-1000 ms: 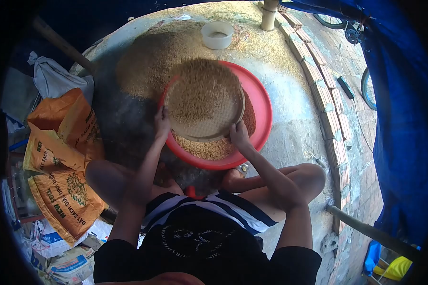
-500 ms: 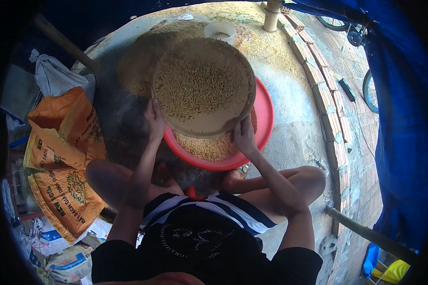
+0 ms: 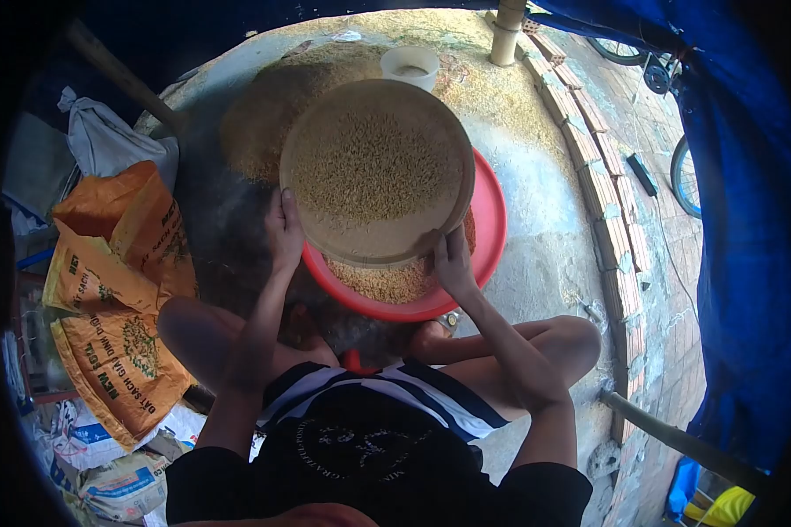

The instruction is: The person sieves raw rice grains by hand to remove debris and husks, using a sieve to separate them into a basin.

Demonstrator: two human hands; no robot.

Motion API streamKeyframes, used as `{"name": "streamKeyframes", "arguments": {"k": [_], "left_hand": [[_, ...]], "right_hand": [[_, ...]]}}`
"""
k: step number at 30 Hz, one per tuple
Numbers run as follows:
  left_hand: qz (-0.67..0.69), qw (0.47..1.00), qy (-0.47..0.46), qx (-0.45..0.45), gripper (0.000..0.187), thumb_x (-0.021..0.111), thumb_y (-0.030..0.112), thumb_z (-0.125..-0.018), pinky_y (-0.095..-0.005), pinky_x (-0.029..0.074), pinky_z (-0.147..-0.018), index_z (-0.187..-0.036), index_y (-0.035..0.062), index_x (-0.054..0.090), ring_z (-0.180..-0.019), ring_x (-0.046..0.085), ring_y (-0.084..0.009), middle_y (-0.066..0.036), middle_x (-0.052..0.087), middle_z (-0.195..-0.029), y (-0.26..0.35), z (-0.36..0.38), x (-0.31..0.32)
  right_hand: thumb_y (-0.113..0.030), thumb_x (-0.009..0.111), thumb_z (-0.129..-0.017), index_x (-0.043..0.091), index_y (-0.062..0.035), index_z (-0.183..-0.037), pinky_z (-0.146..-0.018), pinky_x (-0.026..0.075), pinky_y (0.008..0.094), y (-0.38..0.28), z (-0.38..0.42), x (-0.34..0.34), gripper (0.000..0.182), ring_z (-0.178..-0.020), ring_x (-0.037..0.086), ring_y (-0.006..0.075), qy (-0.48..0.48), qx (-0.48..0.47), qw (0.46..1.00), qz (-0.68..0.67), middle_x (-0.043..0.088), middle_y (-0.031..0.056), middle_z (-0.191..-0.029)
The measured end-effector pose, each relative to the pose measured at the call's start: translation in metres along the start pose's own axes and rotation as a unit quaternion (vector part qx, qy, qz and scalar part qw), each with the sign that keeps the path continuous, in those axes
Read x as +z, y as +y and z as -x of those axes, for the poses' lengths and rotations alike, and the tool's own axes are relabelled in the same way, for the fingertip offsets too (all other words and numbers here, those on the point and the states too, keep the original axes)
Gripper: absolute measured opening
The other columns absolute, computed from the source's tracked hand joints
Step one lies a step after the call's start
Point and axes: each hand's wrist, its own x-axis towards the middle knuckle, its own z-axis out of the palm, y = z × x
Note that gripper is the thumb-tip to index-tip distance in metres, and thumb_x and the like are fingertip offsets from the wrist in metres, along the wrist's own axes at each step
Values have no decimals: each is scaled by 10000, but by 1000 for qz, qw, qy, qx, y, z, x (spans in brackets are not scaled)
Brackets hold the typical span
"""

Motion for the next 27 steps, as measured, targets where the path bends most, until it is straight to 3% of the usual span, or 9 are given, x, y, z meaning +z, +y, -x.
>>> {"name": "streamKeyframes", "arguments": {"k": [2, 4, 6, 9, 14, 16, 18, 22, 27], "left_hand": [[23, 1000, 6, 13, 235, 358, 178, -834, -294, 365, -565, -866, -32, 457, -662, 497, -345, -206, 525, -732, -13, -4, 2], [34, 997, 28, 64, 305, 345, 259, -842, -305, 374, -566, -837, -16, 477, -549, 451, -232, -164, 489, -640, -61, -6, 21], [-70, 997, 4, 19, 310, 348, 261, -837, -334, 379, -598, -850, -17, 486, -611, 479, -283, -183, 509, -683, -106, 8, 37], [-183, 981, -45, -43, 316, 338, 257, -828, -405, 374, -638, -862, -20, 486, -711, 496, -363, -222, 523, -742, -126, 20, 41], [-182, 983, -23, -6, 306, 329, 248, -832, -417, 377, -627, -851, -19, 477, -717, 486, -389, -230, 519, -726, -76, 9, 30], [-31, 999, 17, 15, 290, 329, 235, -839, -385, 372, -592, -834, -20, 467, -651, 482, -364, -207, 513, -686, -25, 6, 17], [6, 999, 19, 28, 285, 327, 227, -841, -376, 364, -577, -835, -26, 459, -618, 468, -352, -205, 498, -666, 0, 6, 7], [17, 999, 19, 29, 260, 331, 195, -835, -369, 351, -554, -819, -36, 450, -558, 437, -324, -198, 465, -622, -13, 0, 14], [-121, 992, -19, -5, 291, 332, 213, -824, -419, 360, -596, -802, -40, 475, -678, 494, -365, -226, 511, -710, -96, 11, 38]], "right_hand": [[-115, 332, -832, 347, -15, -991, -364, 399, 224, 6, -4, 4, 189, -404, 466, 123, -8, -19, 1000, 15, 497, 72, -638], [-114, 326, -833, 343, -17, -999, -369, 403, 223, 28, -5, 6, 193, -408, 469, 123, -11, -38, 999, 30, 494, 70, -640], [-122, 324, -827, 353, -16, -981, -357, 403, 234, 61, -7, 6, 189, -404, 472, 127, -36, 200, 979, -18, 497, 76, -629], [-138, 334, -819, 362, -18, -955, -342, 395, 246, 58, -3, 0, 183, -398, 474, 132, -68, 358, 931, -29, 500, 79, -615], [-146, 346, -814, 363, -17, -936, -339, 395, 246, 47, -4, -2, 179, -399, 478, 133, -52, 295, 953, -52, 505, 85, -614], [-136, 336, -817, 359, -16, -936, -346, 400, 241, 22, -4, -2, 172, -403, 480, 131, -37, 237, 969, -54, 506, 85, -619], [-118, 320, -821, 354, -14, -934, -354, 401, 236, 5, -2, -3, 157, -412, 484, 126, -17, 19, 999, -27, 504, 90, -621], [-160, 342, -836, 367, -27, -984, -359, 393, 212, 14, -10, -2, 201, -412, 464, 102, -18, 12, 1000, 10, 503, 72, -629], [-137, 339, -816, 379, -26, -933, -354, 399, 233, 59, -8, -2, 166, -398, 480, 130, -46, 297, 954, -2, 516, 87, -627]]}}
